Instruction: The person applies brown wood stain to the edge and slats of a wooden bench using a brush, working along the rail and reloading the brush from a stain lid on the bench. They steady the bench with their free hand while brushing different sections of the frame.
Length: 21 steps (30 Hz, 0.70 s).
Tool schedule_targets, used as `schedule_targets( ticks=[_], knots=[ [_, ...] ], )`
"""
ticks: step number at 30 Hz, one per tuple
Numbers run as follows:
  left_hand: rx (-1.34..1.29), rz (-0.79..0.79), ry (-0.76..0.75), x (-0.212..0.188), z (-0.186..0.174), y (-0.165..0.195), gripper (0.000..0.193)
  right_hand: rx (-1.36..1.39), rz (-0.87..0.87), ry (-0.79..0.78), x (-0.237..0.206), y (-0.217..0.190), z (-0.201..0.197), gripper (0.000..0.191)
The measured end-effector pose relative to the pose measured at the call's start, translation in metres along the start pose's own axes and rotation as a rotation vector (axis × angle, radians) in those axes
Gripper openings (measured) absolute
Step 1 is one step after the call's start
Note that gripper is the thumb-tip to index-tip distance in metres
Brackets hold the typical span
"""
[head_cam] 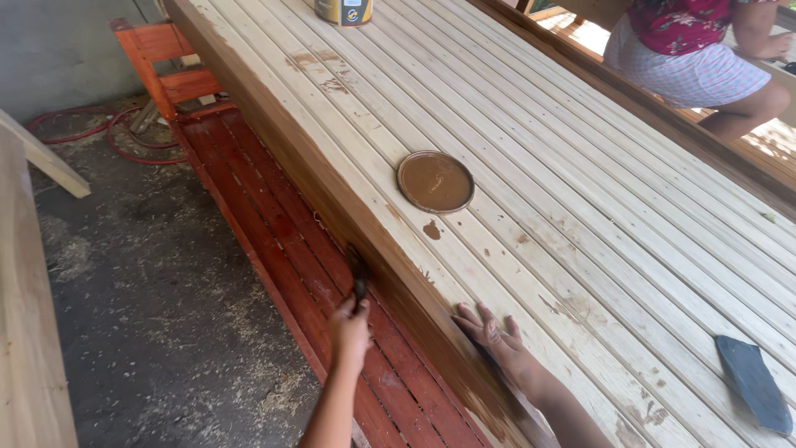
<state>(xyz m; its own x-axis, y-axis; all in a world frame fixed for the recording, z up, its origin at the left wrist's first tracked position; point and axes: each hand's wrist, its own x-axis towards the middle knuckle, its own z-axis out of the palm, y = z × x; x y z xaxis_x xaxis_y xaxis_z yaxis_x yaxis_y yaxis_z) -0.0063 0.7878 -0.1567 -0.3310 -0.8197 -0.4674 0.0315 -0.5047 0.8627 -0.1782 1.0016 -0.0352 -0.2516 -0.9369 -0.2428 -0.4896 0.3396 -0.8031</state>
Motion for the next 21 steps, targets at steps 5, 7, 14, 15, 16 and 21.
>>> schedule_targets(
  ticks=[5, 7, 14, 15, 16, 21],
  knots=[
    [0.116, 0.029, -0.117, -0.069, 0.008, -0.079, 0.032, -0.017, 0.000, 0.016, -0.003, 0.002, 0.003, 0.087],
    [0.184, 0.137, -0.152, -0.101, 0.012, -0.114, 0.033, -0.021, -0.006, 0.020, -0.006, 0.003, 0.005, 0.087],
    [0.204, 0.211, 0.001, -0.130, 0.036, -0.122, 0.043, -0.007, -0.036, 0.020, -0.014, 0.005, 0.000, 0.087],
    [0.235, 0.082, 0.016, -0.119, 0.036, -0.103, 0.037, -0.005, -0.054, 0.015, -0.013, 0.006, -0.001, 0.086],
    [0.265, -0.045, 0.028, -0.101, 0.034, -0.078, 0.032, -0.011, -0.049, 0.007, -0.011, 0.008, -0.001, 0.087],
    [0.069, 0.082, 0.051, -0.010, 0.013, 0.039, 0.027, -0.043, -0.022, -0.013, -0.003, 0.016, -0.004, 0.084]
  ],
)
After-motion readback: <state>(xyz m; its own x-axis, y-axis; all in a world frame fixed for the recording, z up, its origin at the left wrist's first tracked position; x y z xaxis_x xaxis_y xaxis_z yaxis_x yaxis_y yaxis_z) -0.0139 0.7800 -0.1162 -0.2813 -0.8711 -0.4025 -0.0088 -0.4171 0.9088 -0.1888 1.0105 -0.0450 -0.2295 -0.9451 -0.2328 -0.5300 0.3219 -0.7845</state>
